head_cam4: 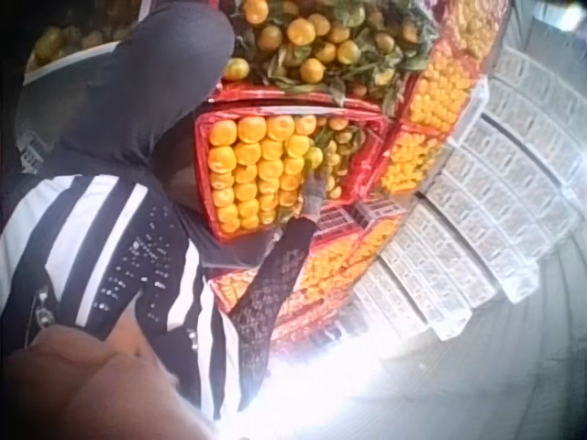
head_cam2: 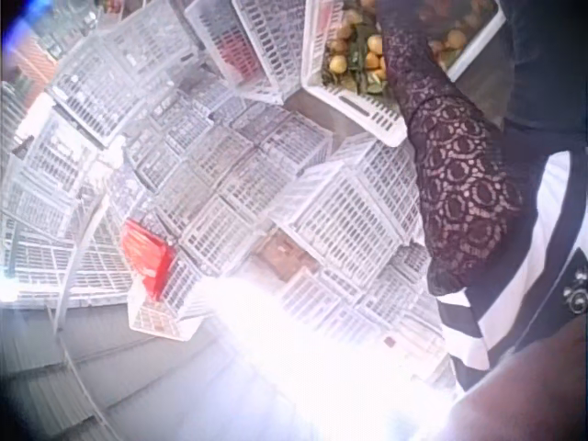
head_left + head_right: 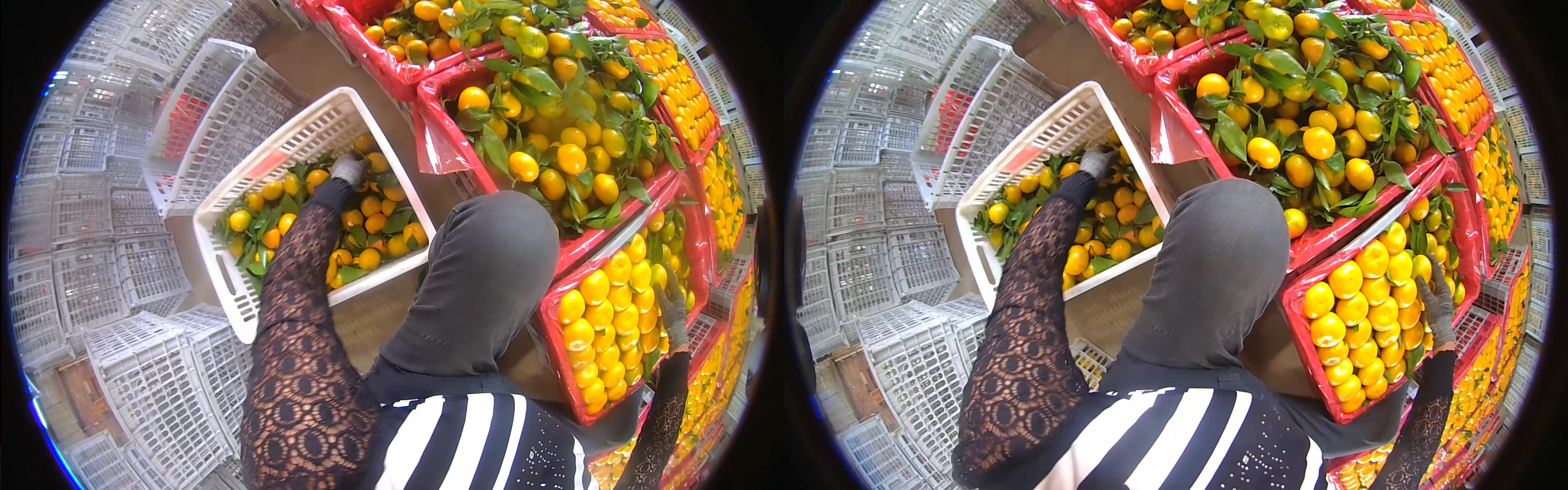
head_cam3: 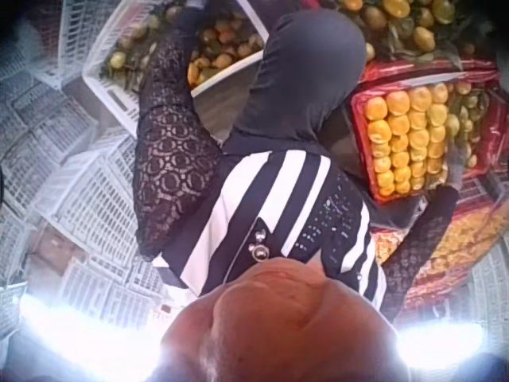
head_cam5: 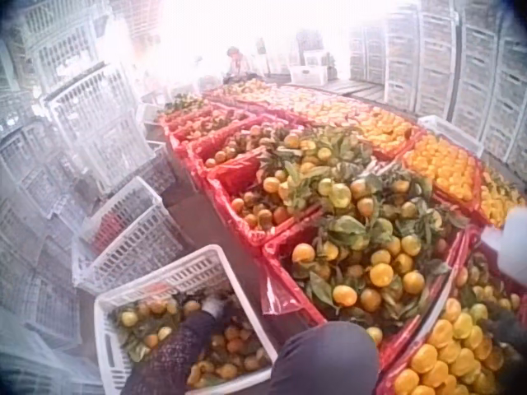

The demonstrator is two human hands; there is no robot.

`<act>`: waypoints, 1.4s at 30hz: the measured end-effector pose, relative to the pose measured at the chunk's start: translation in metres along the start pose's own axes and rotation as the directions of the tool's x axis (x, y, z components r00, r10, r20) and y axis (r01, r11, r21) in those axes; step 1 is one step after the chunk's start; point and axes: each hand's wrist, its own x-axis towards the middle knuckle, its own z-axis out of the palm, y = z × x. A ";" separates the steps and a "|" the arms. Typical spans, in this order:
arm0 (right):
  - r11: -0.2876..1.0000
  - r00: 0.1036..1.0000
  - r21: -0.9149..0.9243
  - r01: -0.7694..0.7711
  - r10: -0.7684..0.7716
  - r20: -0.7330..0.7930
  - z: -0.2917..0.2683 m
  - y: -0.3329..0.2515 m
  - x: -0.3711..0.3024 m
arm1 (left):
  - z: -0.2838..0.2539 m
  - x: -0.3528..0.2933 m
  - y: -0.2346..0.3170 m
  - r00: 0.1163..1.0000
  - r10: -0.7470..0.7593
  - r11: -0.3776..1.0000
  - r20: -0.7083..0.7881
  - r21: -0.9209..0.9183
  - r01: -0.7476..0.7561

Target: The person sits among red crates of oranges and repeatedly picks individual fruits, removes leaves, and transfers them into a white basket. The person continues this sorting process across multiple crates.

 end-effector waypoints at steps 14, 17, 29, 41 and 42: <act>0.949 0.989 -0.315 -0.013 -0.035 -0.145 0.012 -0.012 -0.001 | -0.039 -0.109 0.015 0.989 0.133 0.393 0.060 -0.919 0.003; 0.918 0.958 -0.347 0.194 -0.253 -0.133 0.020 -0.017 -0.005 | -0.074 -0.143 0.118 0.934 0.350 0.417 0.071 -0.904 -0.088; 0.899 0.965 -0.432 0.066 -0.167 -0.201 0.021 -0.039 -0.011 | 0.284 -0.264 0.460 0.314 0.573 0.748 0.757 -0.327 -0.578; 0.890 0.936 -0.439 0.121 -0.249 -0.248 0.025 -0.022 -0.005 | 0.308 -0.252 0.452 0.023 0.469 0.741 0.883 -0.379 -0.554; 0.888 0.904 -0.421 0.185 -0.322 -0.281 0.028 -0.021 -0.005 | 0.306 -0.256 0.457 0.035 0.475 0.711 0.879 -0.360 -0.604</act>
